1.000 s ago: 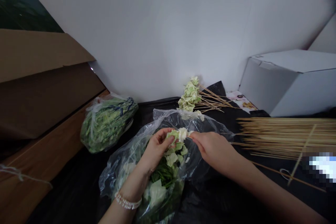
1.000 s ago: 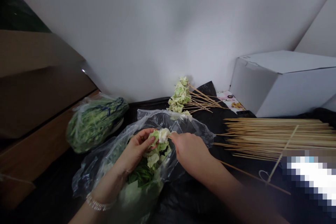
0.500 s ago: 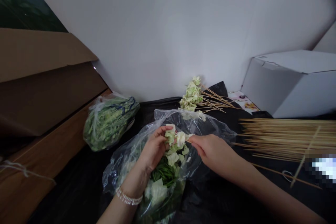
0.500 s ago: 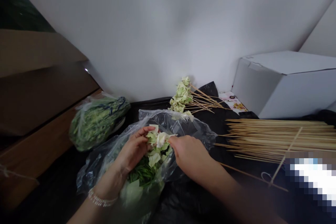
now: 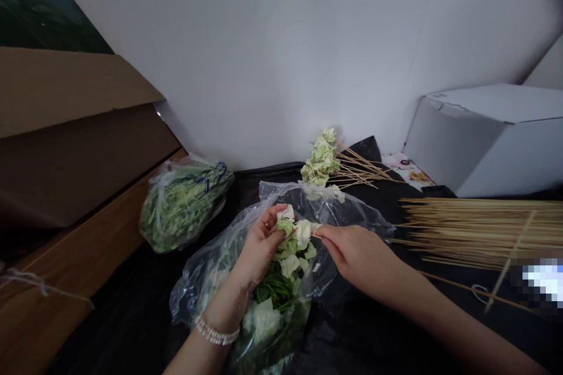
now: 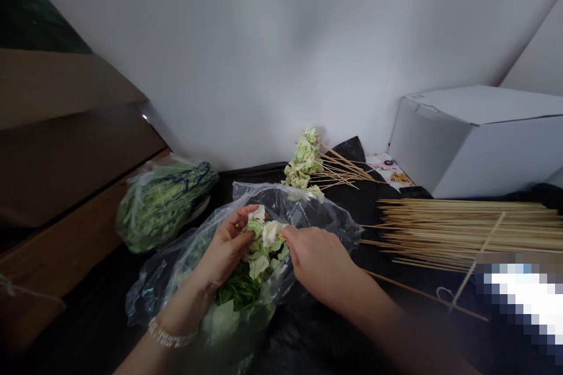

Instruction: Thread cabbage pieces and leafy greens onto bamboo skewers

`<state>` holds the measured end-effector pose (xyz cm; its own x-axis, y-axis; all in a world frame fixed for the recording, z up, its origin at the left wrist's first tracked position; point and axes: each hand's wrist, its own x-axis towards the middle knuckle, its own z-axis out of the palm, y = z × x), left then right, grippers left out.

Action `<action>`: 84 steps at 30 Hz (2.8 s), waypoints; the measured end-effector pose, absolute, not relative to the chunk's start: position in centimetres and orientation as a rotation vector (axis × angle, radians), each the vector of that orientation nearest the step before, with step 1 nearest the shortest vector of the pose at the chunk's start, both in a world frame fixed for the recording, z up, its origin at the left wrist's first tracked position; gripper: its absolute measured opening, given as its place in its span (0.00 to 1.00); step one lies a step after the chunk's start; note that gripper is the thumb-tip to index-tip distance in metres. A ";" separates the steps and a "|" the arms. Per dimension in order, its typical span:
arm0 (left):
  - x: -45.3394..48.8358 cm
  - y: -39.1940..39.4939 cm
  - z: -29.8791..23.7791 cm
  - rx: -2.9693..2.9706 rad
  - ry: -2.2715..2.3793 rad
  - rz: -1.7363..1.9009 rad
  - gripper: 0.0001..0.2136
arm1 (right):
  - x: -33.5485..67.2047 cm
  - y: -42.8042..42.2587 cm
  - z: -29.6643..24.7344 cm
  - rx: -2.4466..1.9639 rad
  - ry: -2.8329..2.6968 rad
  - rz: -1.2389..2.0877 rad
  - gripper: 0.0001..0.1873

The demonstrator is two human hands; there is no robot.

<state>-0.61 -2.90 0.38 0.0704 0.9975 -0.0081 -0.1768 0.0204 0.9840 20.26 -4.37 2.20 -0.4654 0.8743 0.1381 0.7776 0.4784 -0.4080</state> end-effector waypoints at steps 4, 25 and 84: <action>-0.7 -2.7 0.1 1.142 1.054 1.225 0.24 | 20.1 -4.4 2.1 -1.369 -2.397 0.445 0.14; -0.1 -3.2 0.2 1.303 1.085 1.201 0.21 | 17.6 -5.6 2.0 -1.585 -2.618 0.264 0.20; 0.0 -2.8 -0.4 1.379 1.314 1.293 0.26 | 21.3 -3.9 3.0 -1.267 -2.449 0.618 0.13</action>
<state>-0.03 -2.83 -0.36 -0.0693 0.9882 0.1367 0.1525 -0.1249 0.9804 21.32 -3.89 3.02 -0.5581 0.8261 0.0780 0.6902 0.5143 -0.5090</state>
